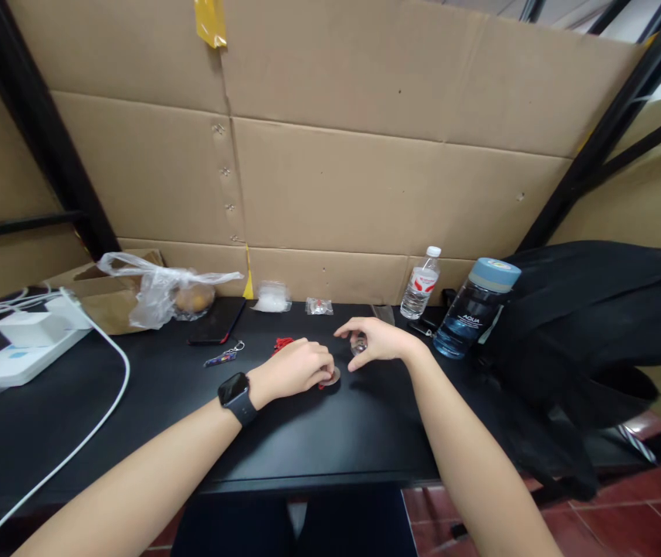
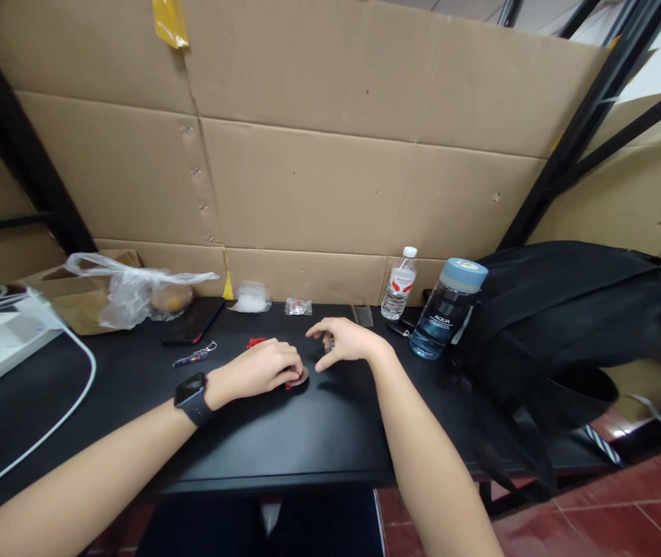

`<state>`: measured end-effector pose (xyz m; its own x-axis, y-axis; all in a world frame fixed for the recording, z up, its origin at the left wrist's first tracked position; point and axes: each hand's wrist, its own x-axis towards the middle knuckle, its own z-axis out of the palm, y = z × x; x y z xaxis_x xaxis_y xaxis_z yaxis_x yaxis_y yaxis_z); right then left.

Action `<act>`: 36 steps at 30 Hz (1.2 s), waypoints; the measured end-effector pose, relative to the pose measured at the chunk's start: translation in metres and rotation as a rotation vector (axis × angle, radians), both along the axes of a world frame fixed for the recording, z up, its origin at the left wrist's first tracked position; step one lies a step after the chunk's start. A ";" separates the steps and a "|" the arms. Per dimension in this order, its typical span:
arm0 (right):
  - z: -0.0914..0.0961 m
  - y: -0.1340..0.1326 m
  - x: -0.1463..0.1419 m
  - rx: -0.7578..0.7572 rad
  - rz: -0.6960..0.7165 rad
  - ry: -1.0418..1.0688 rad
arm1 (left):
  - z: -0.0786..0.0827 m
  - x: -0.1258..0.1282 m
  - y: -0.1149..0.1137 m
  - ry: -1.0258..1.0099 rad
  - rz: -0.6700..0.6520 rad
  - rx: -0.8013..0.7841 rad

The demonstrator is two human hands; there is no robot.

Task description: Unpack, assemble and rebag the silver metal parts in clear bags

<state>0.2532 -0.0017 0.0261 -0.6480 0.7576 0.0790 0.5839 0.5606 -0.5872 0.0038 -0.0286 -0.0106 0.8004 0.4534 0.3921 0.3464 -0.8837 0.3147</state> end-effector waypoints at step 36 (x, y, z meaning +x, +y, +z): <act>-0.040 -0.009 -0.077 -0.106 -0.114 0.659 | 0.008 -0.012 0.016 -0.607 0.337 -0.278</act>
